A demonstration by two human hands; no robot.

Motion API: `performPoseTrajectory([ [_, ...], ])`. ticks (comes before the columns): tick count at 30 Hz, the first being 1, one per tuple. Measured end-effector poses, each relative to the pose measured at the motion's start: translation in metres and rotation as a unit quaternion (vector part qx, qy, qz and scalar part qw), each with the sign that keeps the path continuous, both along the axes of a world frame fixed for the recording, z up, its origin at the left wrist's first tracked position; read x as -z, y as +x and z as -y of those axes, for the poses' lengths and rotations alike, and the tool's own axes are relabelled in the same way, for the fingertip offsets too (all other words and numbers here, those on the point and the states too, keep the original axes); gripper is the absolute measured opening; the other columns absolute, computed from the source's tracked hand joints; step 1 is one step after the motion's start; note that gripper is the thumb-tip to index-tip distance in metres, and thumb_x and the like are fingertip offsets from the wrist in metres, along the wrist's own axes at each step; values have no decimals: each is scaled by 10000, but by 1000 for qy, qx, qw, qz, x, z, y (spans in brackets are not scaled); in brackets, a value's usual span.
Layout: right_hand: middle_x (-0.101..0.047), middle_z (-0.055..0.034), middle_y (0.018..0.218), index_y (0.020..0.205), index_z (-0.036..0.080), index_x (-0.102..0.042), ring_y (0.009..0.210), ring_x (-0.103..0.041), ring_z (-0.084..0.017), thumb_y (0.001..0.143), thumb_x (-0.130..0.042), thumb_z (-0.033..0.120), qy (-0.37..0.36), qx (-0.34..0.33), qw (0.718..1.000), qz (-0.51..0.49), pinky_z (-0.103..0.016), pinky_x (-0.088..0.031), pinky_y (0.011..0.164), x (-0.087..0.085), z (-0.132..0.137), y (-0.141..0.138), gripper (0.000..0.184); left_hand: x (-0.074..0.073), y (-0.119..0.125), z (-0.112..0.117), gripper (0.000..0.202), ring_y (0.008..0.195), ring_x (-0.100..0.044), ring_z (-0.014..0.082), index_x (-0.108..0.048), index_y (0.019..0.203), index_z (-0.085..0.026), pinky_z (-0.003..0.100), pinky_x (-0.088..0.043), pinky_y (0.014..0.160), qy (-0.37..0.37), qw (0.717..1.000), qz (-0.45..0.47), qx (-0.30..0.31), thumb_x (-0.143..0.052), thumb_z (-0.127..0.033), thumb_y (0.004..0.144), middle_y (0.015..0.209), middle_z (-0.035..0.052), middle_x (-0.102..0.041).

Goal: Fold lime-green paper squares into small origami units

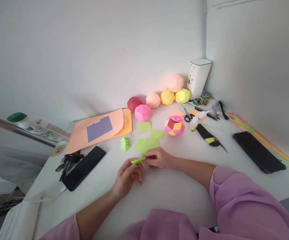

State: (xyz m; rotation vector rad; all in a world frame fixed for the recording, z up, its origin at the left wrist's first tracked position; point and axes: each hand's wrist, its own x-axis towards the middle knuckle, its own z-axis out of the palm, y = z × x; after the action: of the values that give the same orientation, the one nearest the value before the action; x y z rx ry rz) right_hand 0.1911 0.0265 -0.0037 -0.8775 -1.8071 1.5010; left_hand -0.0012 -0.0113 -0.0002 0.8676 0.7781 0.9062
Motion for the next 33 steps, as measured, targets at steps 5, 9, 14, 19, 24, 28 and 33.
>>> performPoseTrajectory([
  [5,-551,0,719,909,133,-664,555,-551,-82,826,-587,312,4,-7,1000,-12,-191,-428,507,-4,0,0,212,1,-1,0,199,512,-574,113,-514,975,-168,265,-490,422,1,1000,8,3,-561,-243,798,827,14,-562],
  [9,-568,-20,783,931,146,-681,553,-560,-77,828,-587,299,18,-2,999,-37,-196,-451,509,0,-1,-1,208,4,-3,0,242,509,-580,122,-522,1017,-165,273,-491,422,-5,1000,11,7,-556,-228,786,808,15,-570],
  [14,-576,-34,848,958,178,-688,555,-575,-75,830,-590,303,17,3,997,-71,-200,-468,501,10,-2,-1,203,6,-3,-1,244,526,-592,136,-550,1013,-154,285,-492,422,-4,1000,24,13,-549,-263,796,830,31,-580],
  [19,-575,-37,864,977,188,-691,566,-579,-76,839,-580,295,21,0,997,-71,-205,-476,508,10,-2,-1,207,4,-2,-1,232,476,-579,123,-562,989,-152,276,-485,412,-21,1000,0,5,-570,-295,807,762,18,-594],
  [24,-575,-48,892,952,180,-697,560,-576,-71,837,-579,292,20,-4,996,-83,-211,-482,512,10,-3,0,200,2,-2,-1,302,434,-573,124,-568,1017,-138,267,-474,387,-35,999,-16,22,-601,-335,790,716,22,-625],
  [28,-573,-49,896,990,163,-666,558,-559,-70,825,-591,287,-8,5,996,-93,-215,-468,510,11,-2,-1,219,2,0,-3,347,400,-558,115,-570,1005,-127,253,-469,378,-53,997,-46,8,-640,-361,758,641,-1,-625],
  [33,-577,-23,842,1155,181,-490,674,-583,-102,807,-629,307,-71,-4,992,-108,-230,-467,595,6,2,-1,396,3,3,-4,301,386,-552,109,-556,872,-124,236,-463,369,-55,997,-55,-10,-630,-396,766,576,-18,-610],
])
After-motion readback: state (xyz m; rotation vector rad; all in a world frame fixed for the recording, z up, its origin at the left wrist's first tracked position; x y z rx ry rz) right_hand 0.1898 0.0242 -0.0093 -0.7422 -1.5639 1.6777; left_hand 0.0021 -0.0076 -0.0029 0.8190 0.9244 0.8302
